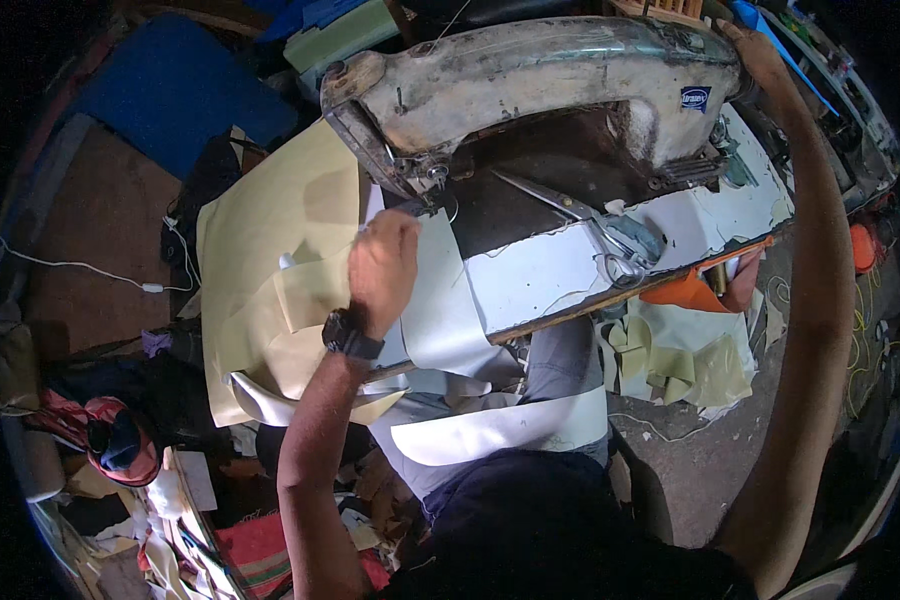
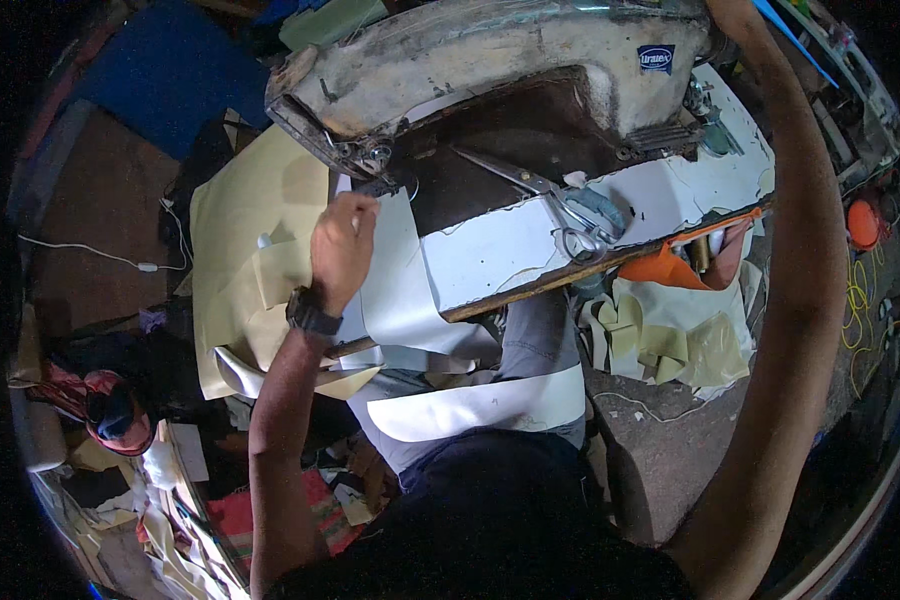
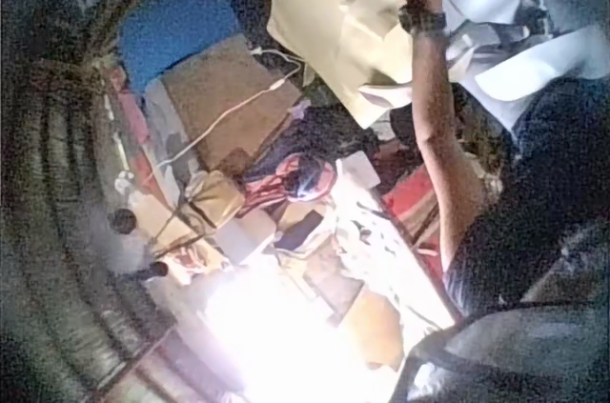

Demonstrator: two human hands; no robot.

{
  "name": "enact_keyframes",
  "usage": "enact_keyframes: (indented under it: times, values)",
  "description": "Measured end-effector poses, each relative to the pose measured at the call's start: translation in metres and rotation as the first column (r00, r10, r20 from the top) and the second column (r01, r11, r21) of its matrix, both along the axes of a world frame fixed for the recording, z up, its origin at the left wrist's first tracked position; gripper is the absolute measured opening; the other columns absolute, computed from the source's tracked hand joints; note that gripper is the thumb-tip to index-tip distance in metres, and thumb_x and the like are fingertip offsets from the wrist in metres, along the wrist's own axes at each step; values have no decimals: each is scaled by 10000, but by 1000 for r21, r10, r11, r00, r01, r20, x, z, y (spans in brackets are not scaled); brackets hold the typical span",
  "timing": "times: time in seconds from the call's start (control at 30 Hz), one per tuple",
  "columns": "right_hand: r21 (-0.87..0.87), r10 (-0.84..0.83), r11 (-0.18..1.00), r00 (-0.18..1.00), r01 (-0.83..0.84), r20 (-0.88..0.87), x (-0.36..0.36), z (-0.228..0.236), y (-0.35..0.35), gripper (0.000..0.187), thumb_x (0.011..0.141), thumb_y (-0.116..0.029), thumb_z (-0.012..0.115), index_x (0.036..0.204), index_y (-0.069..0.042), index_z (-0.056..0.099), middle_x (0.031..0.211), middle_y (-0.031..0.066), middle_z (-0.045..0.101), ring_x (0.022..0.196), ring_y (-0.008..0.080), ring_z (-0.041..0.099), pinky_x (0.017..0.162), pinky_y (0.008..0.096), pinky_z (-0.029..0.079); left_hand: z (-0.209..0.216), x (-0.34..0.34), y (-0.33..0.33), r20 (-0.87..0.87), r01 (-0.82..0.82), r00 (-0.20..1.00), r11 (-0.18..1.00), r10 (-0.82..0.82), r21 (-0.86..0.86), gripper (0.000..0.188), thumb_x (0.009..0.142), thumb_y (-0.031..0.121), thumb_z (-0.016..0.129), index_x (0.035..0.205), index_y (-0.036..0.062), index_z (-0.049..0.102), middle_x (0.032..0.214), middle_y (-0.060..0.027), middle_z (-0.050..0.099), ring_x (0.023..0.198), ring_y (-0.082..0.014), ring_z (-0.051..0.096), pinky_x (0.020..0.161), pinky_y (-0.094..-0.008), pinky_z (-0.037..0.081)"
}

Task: The recorder is sewing and fitting upholstery fabric onto a padded cushion using an industrial sewing machine.

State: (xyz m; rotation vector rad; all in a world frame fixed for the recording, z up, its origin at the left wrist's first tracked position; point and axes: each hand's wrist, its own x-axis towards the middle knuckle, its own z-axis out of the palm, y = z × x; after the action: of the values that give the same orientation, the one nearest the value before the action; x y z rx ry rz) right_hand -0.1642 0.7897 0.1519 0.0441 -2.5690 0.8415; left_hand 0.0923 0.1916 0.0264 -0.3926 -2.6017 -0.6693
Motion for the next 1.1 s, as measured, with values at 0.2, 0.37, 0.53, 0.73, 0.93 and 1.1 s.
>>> enact_keyframes:
  times: [0.2,0.37,0.53,0.73,0.93,1.1]
  values:
    - [-4,-42,999,996,42,-77,2,-6,-26,724,983,-650,526,1101,34,735,933,208,741,900,291,714,861,432,530,0,-18,-21,88,-22,996,1000,24,-16,150,909,152,683,976,17,684,889,-190,702,830,-405,670,734,-488,533]
    - [156,-58,987,997,50,45,-38,-15,29,702,991,-631,527,1122,29,730,917,219,736,896,305,716,873,427,530,5,-27,-11,77,25,997,991,-15,-134,157,911,193,679,952,53,739,887,-183,712,810,-375,686,739,-475,550]
    - [266,70,963,988,-31,-137,-37,-22,40,622,997,-615,529,1208,-64,728,992,204,744,898,312,718,883,425,530,8,-29,0,-84,2,995,835,-58,-551,111,908,183,695,932,78,722,840,-137,694,783,-346,671,709,-451,538]
    - [166,-239,955,969,246,-60,33,11,-61,394,1004,-309,605,965,63,729,864,217,722,801,305,695,722,438,507,17,-3,-5,-47,14,998,958,-28,-286,74,861,114,699,917,68,682,860,-101,657,791,-291,648,713,-424,527]
    - [23,-197,980,976,200,-97,48,12,-69,448,1012,-330,581,927,89,716,803,236,705,807,291,686,724,443,501,12,9,2,85,90,994,978,-75,-189,64,846,103,688,881,63,653,908,-120,634,826,-330,641,759,-454,529]
    - [78,-184,978,976,194,-114,48,14,-68,386,990,-328,627,958,39,741,852,207,729,787,263,683,731,439,509,9,12,4,-85,93,987,916,-137,-390,60,837,96,686,862,60,645,918,-112,622,854,-307,644,767,-441,541]
